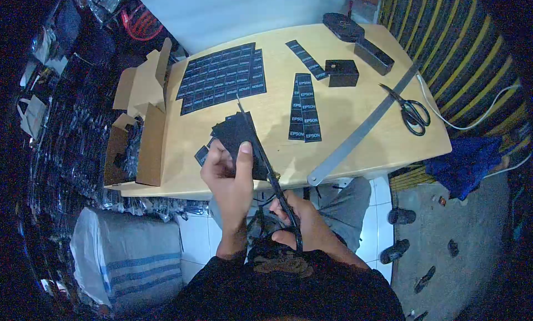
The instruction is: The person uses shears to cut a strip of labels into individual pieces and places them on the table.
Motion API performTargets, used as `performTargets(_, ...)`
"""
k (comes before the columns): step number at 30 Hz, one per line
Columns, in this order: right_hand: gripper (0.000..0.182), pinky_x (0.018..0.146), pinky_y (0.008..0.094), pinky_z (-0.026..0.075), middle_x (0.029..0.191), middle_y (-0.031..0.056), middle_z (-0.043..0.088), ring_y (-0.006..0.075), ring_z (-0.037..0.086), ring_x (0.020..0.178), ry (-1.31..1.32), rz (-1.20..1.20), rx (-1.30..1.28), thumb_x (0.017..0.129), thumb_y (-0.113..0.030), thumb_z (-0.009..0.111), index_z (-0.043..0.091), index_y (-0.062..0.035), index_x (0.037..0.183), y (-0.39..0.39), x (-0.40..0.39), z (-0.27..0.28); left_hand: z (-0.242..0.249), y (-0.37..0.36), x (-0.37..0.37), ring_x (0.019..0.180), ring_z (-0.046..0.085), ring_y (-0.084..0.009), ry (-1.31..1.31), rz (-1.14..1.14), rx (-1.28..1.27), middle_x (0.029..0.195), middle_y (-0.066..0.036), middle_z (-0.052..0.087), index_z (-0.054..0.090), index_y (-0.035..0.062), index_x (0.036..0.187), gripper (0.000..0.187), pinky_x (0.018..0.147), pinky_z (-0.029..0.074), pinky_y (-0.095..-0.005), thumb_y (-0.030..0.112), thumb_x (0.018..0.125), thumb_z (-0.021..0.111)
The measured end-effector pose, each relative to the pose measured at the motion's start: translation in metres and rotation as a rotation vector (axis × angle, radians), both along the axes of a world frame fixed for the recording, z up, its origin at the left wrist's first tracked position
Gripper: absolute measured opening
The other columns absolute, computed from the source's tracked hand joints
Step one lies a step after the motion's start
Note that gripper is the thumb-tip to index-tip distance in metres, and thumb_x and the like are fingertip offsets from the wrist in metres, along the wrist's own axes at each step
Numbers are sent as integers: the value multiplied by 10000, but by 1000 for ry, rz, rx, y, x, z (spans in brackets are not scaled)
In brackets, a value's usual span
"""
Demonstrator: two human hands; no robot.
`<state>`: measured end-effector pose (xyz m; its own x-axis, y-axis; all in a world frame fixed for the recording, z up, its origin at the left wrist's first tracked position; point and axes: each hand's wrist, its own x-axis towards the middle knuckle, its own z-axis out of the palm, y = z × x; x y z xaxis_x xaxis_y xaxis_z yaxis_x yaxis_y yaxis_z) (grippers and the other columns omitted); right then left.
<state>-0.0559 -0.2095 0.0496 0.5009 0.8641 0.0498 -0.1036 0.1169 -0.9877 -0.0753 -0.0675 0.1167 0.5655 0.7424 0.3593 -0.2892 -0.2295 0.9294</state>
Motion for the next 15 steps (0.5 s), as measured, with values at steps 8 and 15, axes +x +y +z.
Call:
performTargets(8, 687, 565, 211, 288, 750, -32, 372, 62, 348, 638, 51, -18, 62, 669, -574, 705, 481, -22, 1011, 6, -5, -2, -6, 2, -1, 511, 383, 18, -11, 12, 70, 586, 60, 460, 474, 32, 765, 157, 433, 270, -169, 29, 830, 617)
performTargets(15, 478, 595, 237, 340, 720, -15, 392, 88, 371, 638, 15, 0, 55, 695, -244, 747, 475, -15, 1015, 6, -1, -7, -4, 0, -3, 512, 384, 19, -12, 12, 102, 581, 55, 482, 483, 32, 762, 159, 433, 267, -165, 41, 830, 626)
